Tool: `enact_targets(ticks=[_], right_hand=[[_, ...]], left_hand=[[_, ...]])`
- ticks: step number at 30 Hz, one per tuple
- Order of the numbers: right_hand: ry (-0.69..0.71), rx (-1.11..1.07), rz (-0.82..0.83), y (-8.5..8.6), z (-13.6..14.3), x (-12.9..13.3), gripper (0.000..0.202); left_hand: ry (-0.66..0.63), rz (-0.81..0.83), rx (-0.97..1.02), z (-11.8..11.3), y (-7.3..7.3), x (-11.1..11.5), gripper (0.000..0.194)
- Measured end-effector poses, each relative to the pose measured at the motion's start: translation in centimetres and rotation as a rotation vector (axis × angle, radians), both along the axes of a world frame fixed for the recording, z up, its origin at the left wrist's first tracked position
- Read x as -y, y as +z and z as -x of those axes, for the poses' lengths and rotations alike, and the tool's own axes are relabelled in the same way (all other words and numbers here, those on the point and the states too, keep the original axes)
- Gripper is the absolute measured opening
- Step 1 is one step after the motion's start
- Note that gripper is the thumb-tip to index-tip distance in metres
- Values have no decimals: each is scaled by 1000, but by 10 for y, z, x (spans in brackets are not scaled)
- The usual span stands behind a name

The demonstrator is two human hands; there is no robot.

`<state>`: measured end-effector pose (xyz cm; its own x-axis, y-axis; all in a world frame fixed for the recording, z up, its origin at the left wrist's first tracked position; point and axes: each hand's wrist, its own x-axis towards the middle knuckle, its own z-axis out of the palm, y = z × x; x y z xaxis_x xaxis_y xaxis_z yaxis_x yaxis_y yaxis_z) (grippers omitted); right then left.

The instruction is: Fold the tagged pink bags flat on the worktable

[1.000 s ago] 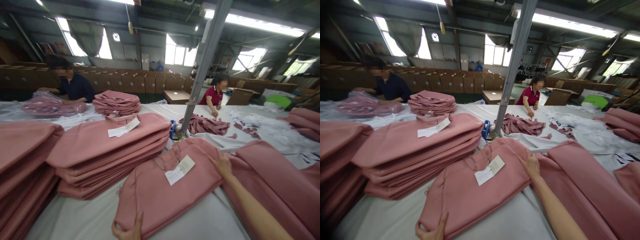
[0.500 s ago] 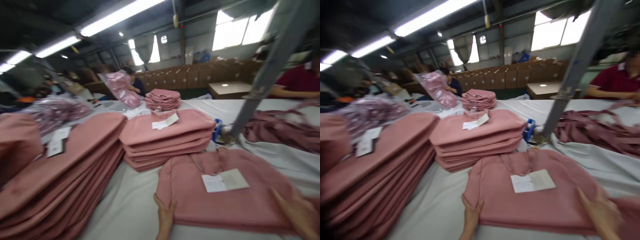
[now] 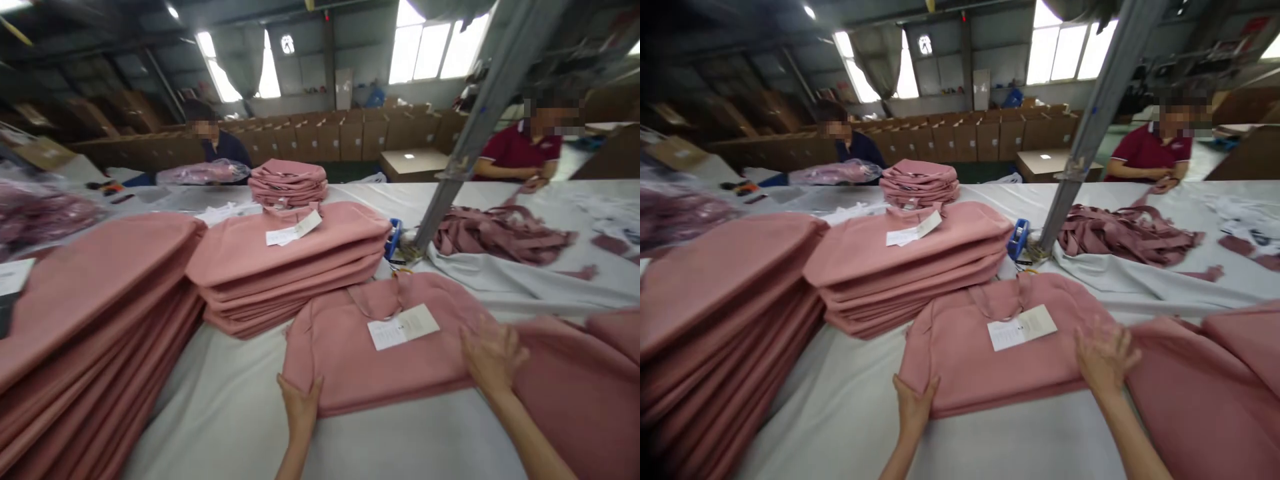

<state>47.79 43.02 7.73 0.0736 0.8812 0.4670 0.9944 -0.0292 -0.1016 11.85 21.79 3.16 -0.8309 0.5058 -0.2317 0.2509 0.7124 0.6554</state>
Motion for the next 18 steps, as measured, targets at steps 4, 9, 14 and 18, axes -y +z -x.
enact_targets(ticks=[4,9,14,18], right_hand=[[-131,5,77,-22,24,20,58],[-63,-35,130,-52,26,35,58],[-23,39,242,-80,23,36,55],[-92,33,340,-87,33,28,56]], left_hand=[[-274,-34,-439,-5,17,2,84],[-1075,5,-605,-29,4,8,82],[-1028,7,-891,-41,-36,6,73],[-1012,1,-928,-46,-43,1,63]])
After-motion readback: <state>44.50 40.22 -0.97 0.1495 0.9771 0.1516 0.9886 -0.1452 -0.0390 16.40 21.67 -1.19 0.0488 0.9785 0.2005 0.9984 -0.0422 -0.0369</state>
